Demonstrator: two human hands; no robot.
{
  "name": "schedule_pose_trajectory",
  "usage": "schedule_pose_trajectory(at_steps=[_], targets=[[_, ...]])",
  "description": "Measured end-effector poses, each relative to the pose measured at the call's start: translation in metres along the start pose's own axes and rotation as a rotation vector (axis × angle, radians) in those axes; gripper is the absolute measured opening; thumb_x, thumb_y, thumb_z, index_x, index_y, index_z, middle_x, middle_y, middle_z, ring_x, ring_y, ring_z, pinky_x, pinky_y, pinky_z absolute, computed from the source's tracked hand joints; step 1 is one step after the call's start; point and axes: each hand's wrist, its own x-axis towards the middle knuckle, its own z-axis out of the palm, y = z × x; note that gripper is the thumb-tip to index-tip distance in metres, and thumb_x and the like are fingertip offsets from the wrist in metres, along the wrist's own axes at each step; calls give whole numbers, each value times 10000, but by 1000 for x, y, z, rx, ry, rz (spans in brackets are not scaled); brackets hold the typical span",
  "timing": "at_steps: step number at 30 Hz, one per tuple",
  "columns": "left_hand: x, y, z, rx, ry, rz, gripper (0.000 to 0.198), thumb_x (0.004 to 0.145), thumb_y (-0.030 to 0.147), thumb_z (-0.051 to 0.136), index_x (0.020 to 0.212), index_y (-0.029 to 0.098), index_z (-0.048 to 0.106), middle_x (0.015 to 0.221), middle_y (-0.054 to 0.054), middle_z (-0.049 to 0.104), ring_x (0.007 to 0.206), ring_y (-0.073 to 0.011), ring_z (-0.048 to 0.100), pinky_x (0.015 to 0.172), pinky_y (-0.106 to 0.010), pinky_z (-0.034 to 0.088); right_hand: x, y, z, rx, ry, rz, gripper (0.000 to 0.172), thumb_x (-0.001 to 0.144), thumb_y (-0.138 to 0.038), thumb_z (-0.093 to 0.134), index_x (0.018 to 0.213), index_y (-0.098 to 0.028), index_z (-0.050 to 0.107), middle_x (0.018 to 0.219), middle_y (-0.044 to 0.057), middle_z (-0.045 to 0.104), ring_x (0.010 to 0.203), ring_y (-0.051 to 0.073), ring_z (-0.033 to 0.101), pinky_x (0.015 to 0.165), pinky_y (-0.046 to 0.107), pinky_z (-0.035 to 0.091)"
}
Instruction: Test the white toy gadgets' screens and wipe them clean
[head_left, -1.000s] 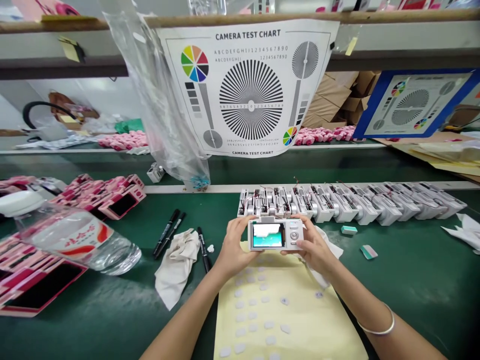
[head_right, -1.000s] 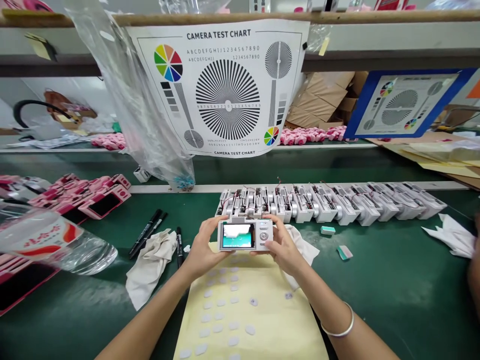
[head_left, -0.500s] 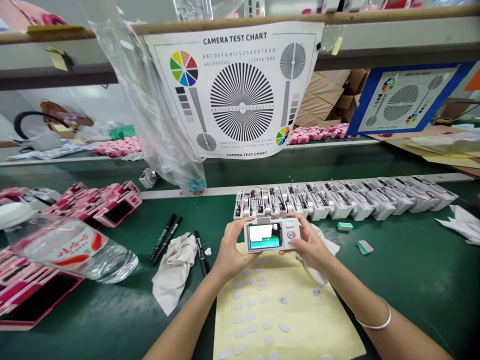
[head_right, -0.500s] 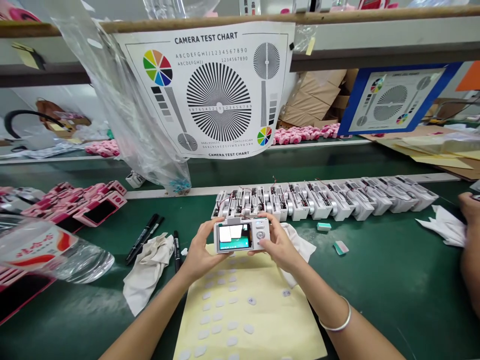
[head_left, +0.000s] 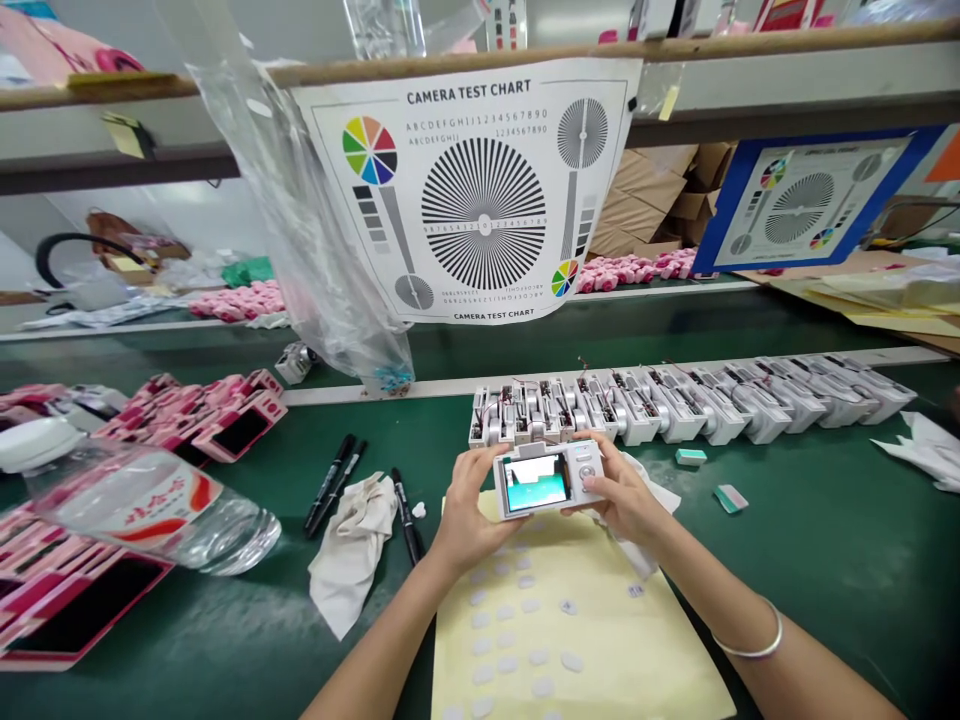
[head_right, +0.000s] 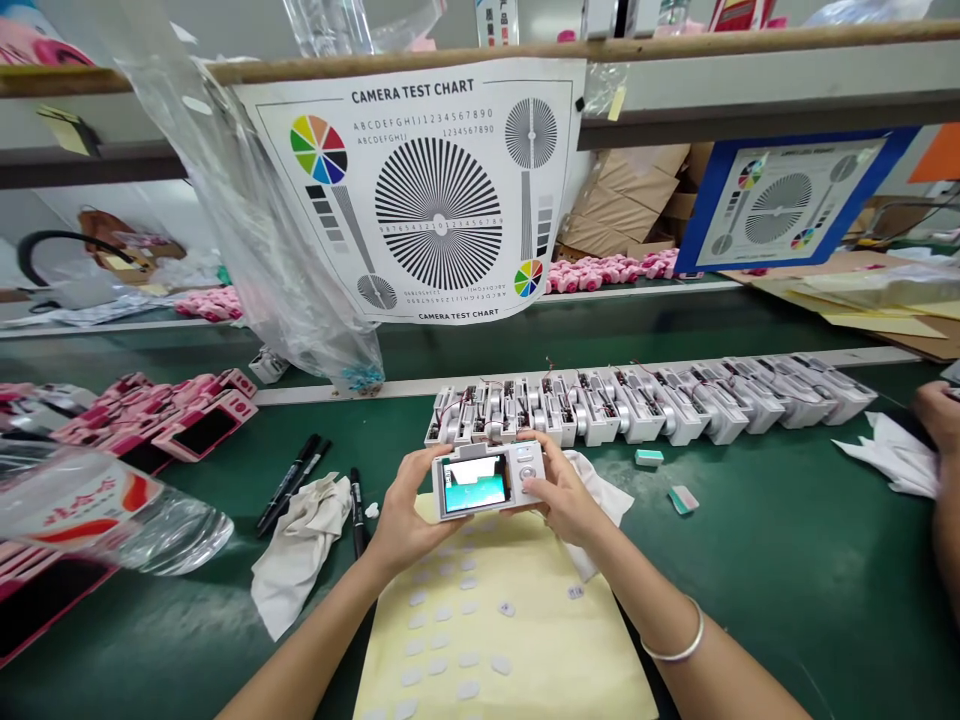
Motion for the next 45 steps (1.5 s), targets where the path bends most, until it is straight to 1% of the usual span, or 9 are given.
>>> schedule_pose_trajectory(at_steps=[4, 7, 12, 19, 24, 35, 39, 45], targets=[[0, 0, 1, 7, -6, -1, 591, 681, 369, 672, 1193, 222, 415, 1123, -84, 511, 1042, -254, 478, 874, -406, 432, 0, -1, 1, -5, 15, 23, 530, 629, -175, 634, 1086, -286, 391, 994, 15, 572, 791, 183, 632, 584, 326, 577], [0, -1, 2, -2, -7, 0, 598, 681, 371, 675, 1199, 225, 413, 1124, -81, 512, 1045, -254, 472, 881, -405, 426, 0, -1, 1, -31, 31, 27, 528, 637, -186, 627, 1092, -292, 380, 1026, 25, 568, 836, 202, 628, 620, 352, 572], [-1, -4, 2, 4, 4, -12, 612, 679, 381, 683, 1206, 230, 412, 1135, -81, 505, 1048, -256, 462, 887, -411, 420, -1, 1, 1, -64, 27, 2, 510, 649, -195, 624, 1085, -295, 379, 989, 8, 577, 801, 178, 625, 659, 357, 565], [-1, -3, 1, 10, 6, -5, 616, 669, 363, 693, 1201, 230, 414, 1133, -81, 504, 1044, -251, 466, 879, -399, 430, -1, 1, 0, -67, 37, 20, 514, 653, -199, 633, 1091, -289, 379, 997, 16, 574, 824, 180, 617, 652, 339, 567], [-1, -3, 2, 4, 6, -12, 622, 668, 381, 694, 1204, 228, 416, 1131, -85, 508, 1046, -258, 465, 882, -412, 430, 0, 1, 0, -56, 45, 0, 516, 643, -183, 630, 1083, -295, 384, 959, -3, 575, 777, 158, 615, 625, 312, 567], [-1, -4, 3, 22, 1, -28, 613, 680, 415, 673, 1201, 223, 415, 1123, -93, 511, 1045, -265, 487, 877, -423, 433, -1, -2, 3, -67, 24, 2, 517, 652, -178, 616, 1093, -286, 367, 996, 9, 568, 799, 169, 623, 656, 345, 574], [-1, -3, 3, 17, 2, -22, 617, 678, 416, 675, 1202, 225, 412, 1117, -91, 515, 1038, -261, 493, 863, -412, 439, -1, -2, 2, -62, 31, 6, 501, 647, -184, 618, 1078, -284, 384, 999, 13, 565, 796, 169, 619, 632, 333, 577], [-1, -3, 3, 9, -2, -28, 607, 679, 390, 681, 1198, 223, 416, 1120, -89, 519, 1034, -258, 492, 861, -407, 439, -1, -2, 2, -75, 16, 7, 501, 671, -196, 617, 1096, -287, 368, 1010, 20, 571, 824, 183, 628, 660, 350, 571]])
